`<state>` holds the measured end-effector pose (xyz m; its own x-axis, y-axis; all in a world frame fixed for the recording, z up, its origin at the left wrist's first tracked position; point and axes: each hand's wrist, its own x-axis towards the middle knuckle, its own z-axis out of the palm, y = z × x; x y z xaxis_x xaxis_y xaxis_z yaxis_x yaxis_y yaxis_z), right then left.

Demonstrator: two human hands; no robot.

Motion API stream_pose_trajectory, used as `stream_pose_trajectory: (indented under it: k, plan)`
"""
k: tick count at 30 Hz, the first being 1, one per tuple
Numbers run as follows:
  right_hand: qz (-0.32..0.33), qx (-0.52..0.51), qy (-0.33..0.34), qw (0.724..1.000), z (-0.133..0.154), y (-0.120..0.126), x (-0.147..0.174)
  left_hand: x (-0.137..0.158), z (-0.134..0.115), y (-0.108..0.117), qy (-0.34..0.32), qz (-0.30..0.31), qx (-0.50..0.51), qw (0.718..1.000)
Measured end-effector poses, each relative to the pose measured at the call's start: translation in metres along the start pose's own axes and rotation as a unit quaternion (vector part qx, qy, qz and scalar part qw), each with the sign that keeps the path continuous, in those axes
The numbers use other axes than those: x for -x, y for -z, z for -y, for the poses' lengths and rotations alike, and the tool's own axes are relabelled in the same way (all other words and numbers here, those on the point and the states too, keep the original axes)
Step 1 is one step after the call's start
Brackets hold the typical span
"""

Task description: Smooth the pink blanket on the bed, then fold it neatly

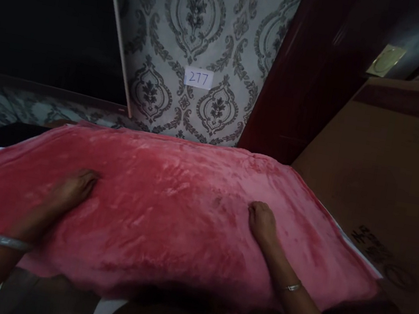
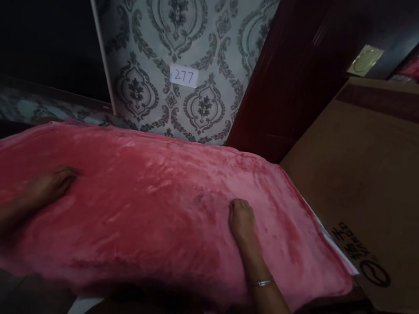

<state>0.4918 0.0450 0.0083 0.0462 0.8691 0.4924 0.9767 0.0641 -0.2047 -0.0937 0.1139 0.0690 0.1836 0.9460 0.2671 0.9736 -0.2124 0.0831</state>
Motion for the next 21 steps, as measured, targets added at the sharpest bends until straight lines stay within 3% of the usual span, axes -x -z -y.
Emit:
stream_pose_trajectory:
  k: [8,13,18,21]
  plan:
    - [-0.09,-0.031,-0.019,0.995,0.001,-0.002,0.003,-0.004,-0.008,0.019,0.067,-0.021,0.072,0.995]
    - [-0.098,-0.08,-0.029,0.992,-0.003,-0.009,0.008,-0.001,-0.007,0.014,0.096,-0.022,0.056,0.994]
    - [-0.138,-0.086,-0.02,0.987,-0.005,-0.011,0.011,-0.001,-0.007,0.011,0.068,-0.088,0.035,0.993]
    - [-0.127,-0.085,-0.026,0.988,-0.006,-0.012,0.011,-0.001,-0.007,0.007,0.081,-0.085,0.026,0.993]
